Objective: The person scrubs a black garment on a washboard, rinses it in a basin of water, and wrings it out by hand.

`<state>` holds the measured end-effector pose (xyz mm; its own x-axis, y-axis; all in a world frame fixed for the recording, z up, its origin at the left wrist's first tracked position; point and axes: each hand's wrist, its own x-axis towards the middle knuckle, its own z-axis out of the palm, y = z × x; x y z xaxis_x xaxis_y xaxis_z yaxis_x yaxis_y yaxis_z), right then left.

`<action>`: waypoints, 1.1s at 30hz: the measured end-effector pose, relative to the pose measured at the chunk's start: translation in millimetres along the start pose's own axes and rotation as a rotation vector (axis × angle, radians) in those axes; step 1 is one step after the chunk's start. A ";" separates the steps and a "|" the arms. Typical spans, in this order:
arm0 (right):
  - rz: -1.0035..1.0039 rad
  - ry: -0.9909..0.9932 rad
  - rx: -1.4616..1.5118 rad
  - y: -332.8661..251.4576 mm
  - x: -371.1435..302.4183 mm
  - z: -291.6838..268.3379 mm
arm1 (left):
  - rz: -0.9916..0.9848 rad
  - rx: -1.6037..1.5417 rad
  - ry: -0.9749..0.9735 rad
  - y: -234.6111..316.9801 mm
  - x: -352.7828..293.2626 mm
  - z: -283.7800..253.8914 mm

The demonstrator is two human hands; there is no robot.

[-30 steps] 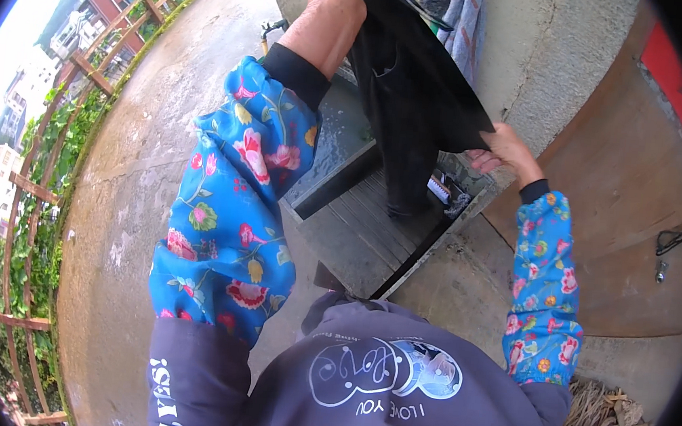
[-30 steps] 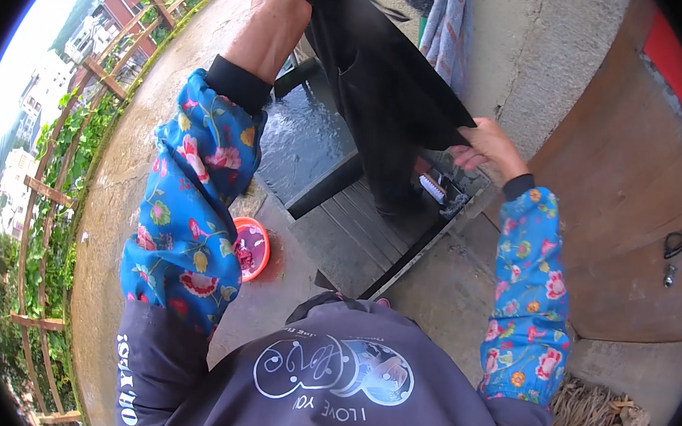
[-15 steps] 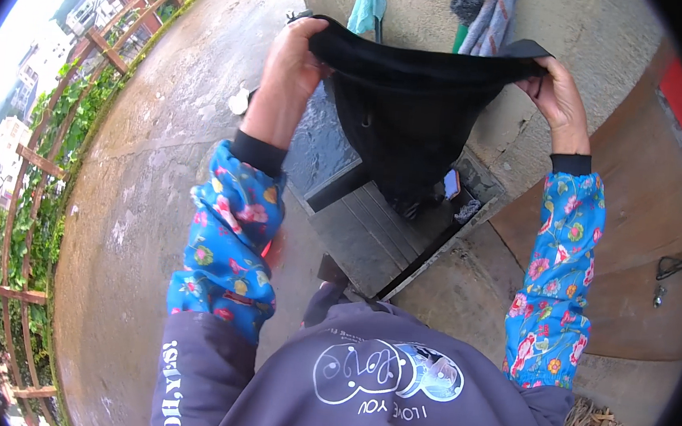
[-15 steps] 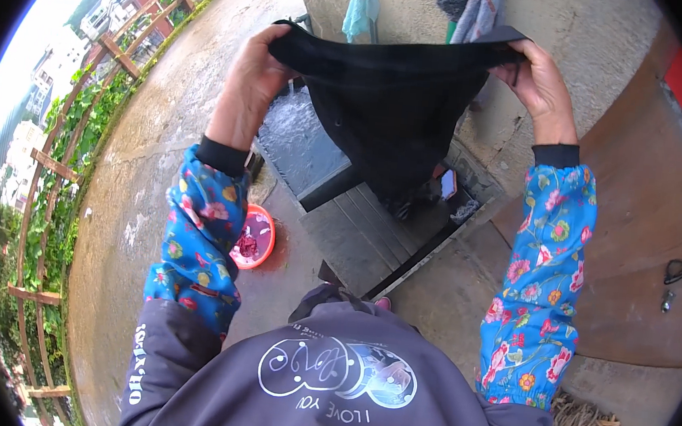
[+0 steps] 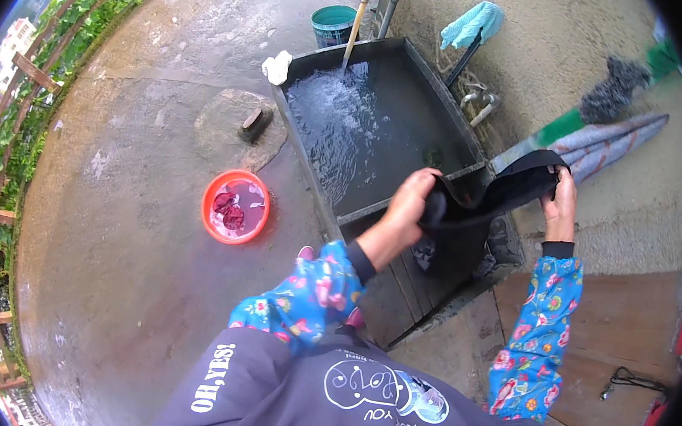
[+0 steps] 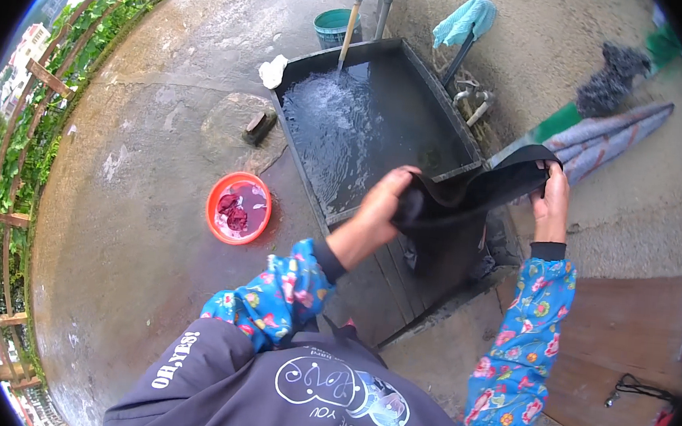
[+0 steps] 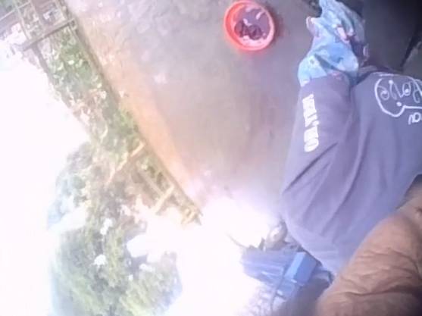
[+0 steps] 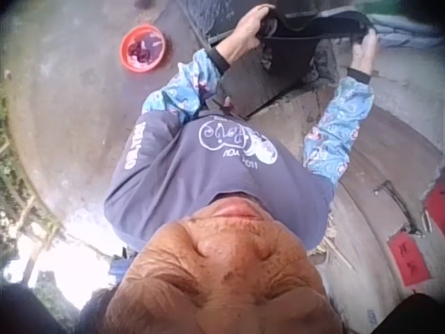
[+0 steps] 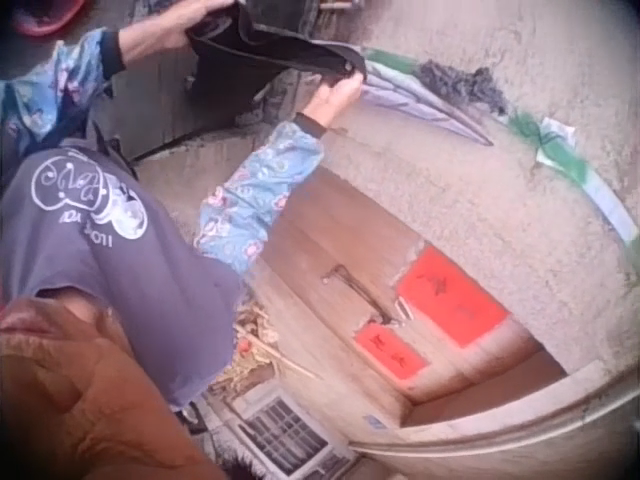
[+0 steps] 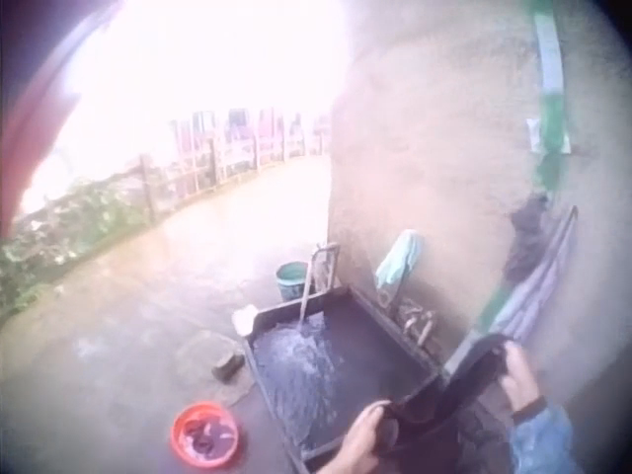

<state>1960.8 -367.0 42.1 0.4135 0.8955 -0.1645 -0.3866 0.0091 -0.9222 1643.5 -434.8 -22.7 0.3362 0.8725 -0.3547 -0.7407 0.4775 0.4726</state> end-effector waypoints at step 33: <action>0.456 -0.454 -0.538 304.3 140.7 136.4 | -0.262 0.556 0.430 27.1 201.3 -271.1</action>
<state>1788.8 -177.5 -213.9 -0.1044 0.8534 -0.5107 0.0580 -0.5074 -0.8598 1533.4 -274.4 -300.0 0.1195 0.6601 -0.7416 -0.2265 0.7454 0.6269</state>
